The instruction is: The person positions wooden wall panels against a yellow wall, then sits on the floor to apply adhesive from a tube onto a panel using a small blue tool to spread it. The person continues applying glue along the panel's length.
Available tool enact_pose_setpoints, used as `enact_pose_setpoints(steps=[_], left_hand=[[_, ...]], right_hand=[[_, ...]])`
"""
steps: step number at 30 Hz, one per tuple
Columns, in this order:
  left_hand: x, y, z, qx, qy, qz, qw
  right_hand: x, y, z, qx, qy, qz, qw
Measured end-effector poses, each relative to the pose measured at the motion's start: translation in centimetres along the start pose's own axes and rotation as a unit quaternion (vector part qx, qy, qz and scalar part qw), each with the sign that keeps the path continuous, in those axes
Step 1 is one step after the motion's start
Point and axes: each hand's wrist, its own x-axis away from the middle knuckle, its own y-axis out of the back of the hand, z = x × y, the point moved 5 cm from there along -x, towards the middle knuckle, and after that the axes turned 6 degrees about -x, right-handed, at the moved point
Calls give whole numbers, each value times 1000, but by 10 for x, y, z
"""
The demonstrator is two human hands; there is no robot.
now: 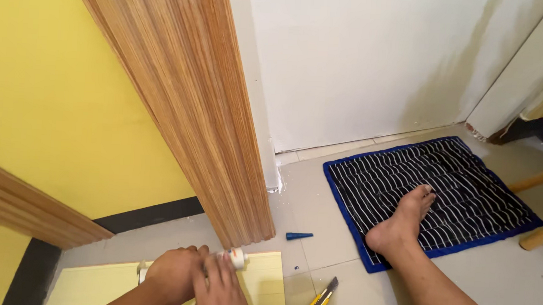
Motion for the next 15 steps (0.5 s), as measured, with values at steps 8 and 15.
enact_pose_setpoints(steps=[8,15], left_hand=[[-32,-13,-13,-113,-44,63,991],[-46,5,-31,-75,-32,102,991]], right_hand=[[-7,-1,-1,-10,-26,3,1000],[-8,-2,-1,-3,-11,6,1000]])
